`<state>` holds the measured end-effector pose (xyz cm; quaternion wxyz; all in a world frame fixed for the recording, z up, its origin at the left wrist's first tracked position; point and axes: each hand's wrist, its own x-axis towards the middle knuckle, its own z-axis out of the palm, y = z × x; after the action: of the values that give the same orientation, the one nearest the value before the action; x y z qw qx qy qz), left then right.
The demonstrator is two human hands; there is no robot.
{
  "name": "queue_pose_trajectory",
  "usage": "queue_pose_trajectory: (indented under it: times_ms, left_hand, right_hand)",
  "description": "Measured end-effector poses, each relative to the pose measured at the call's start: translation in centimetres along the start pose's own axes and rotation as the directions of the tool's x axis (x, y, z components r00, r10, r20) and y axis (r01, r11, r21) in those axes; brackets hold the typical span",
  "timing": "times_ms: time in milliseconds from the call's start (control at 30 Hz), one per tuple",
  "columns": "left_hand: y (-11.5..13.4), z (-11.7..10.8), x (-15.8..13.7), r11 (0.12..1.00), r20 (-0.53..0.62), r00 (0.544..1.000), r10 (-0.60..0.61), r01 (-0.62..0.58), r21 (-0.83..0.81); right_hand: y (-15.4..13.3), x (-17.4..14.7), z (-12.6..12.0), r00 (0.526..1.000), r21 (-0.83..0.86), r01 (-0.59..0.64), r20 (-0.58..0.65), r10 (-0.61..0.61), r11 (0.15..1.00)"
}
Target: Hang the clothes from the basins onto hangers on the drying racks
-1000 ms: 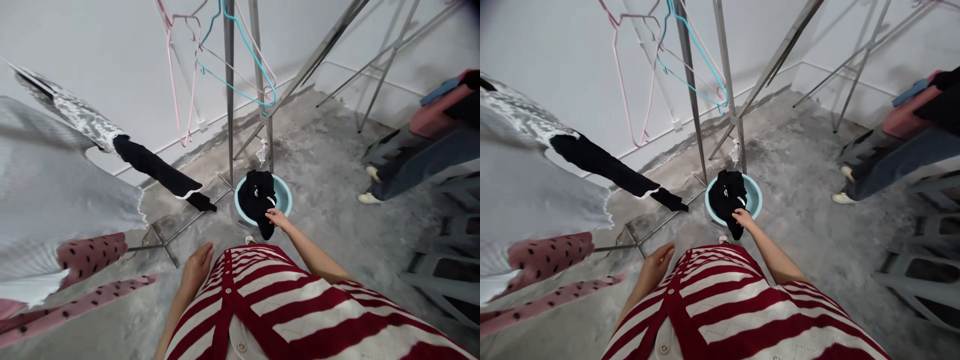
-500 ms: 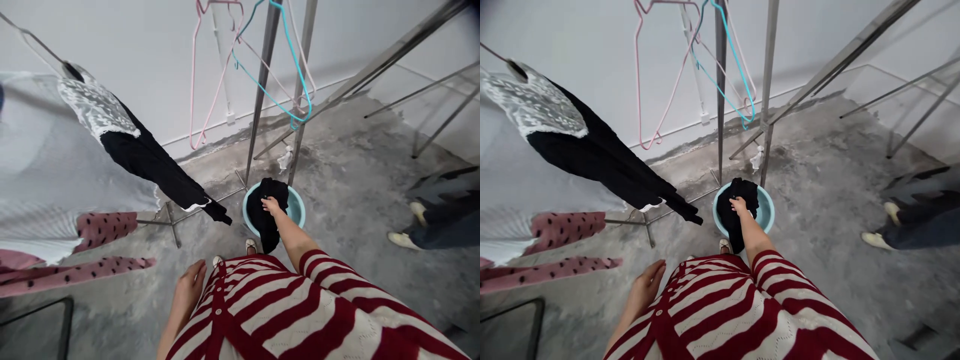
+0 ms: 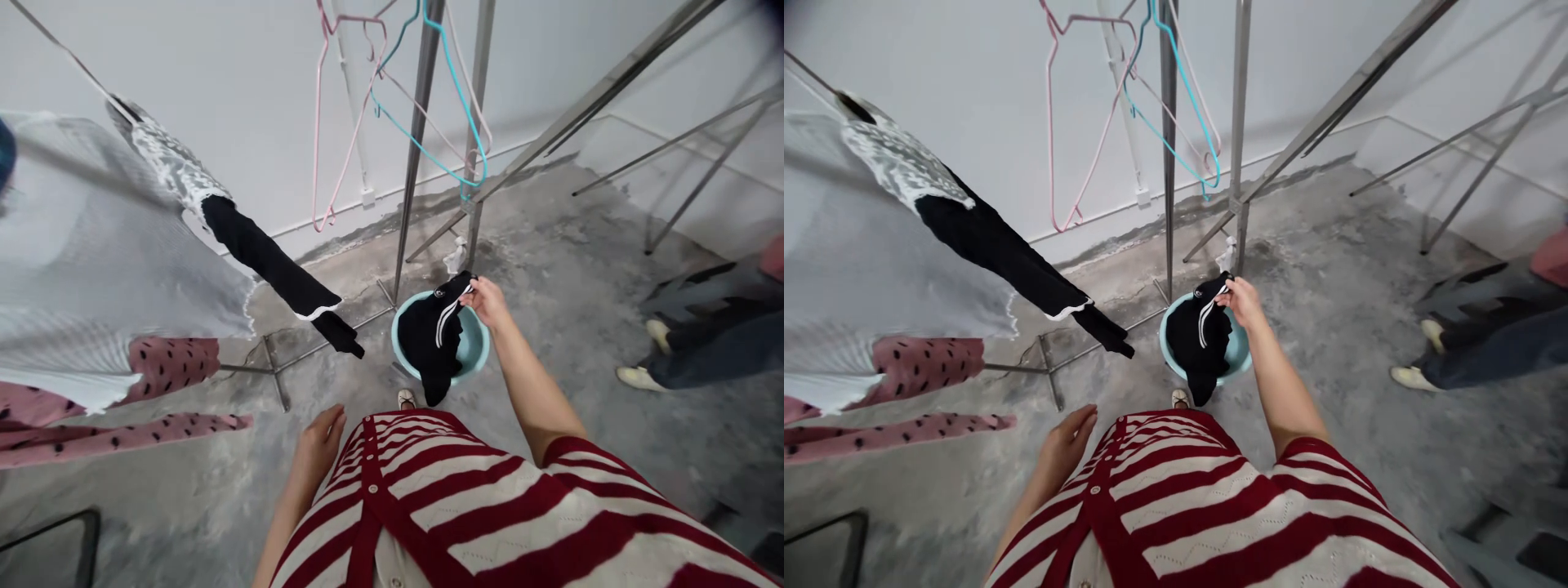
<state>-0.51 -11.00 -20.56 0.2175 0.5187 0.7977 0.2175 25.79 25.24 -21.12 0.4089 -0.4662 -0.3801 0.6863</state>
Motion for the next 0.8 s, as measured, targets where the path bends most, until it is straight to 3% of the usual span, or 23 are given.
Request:
queue_pose_trajectory:
  times_ms: [67, 200, 467, 567, 667, 733, 767, 800]
  left_hand:
    - [0.2, -0.2, 0.1, 0.999, 0.001, 0.999, 0.051, -0.051, -0.006]
    - [-0.4, -0.1, -0.8, 0.992, -0.002, 0.992, 0.124, -0.124, -0.039]
    - [-0.5, -1.2, -3.2, 0.981, 0.131, 0.984, 0.123, -0.100, -0.168]
    - [1.3, -2.7, -3.8, 0.938, 0.217, 0.969, 0.114, -0.033, -0.346]
    - [4.2, -4.2, -3.8, 0.820, 0.279, 0.935, 0.218, -0.021, -0.572]
    - [6.6, -4.9, -3.1, 0.737, 0.198, 0.942, 0.273, -0.072, -0.672]
    - [7.7, -5.3, -2.6, 0.730, 0.108, 0.957, 0.268, -0.128, -0.671]
    - [8.7, -5.7, -2.1, 0.750, 0.018, 0.967, 0.253, -0.185, -0.635]
  right_hand:
    - [-3.0, -2.3, 0.5, 0.988, 0.077, 0.130, 0.069, -0.135, 0.989]
    - [-7.0, -7.7, 3.6, 0.914, 0.215, 0.336, 0.159, -0.373, 0.917]
    - [-11.5, -15.0, 12.1, 0.788, 0.258, 0.552, 0.150, -0.597, 0.793]
    - [-13.2, -19.4, 14.5, 0.705, 0.269, 0.640, 0.168, -0.689, 0.720]
    - [-14.4, -24.9, 16.8, 0.564, 0.357, 0.713, 0.218, -0.796, 0.603]
    - [-14.6, -28.3, 18.1, 0.498, 0.411, 0.729, 0.232, -0.836, 0.548]
    - [-14.5, -29.7, 18.6, 0.510, 0.407, 0.712, 0.259, -0.820, 0.572]
    - [-14.3, -30.9, 18.9, 0.552, 0.378, 0.678, 0.304, -0.777, 0.630]
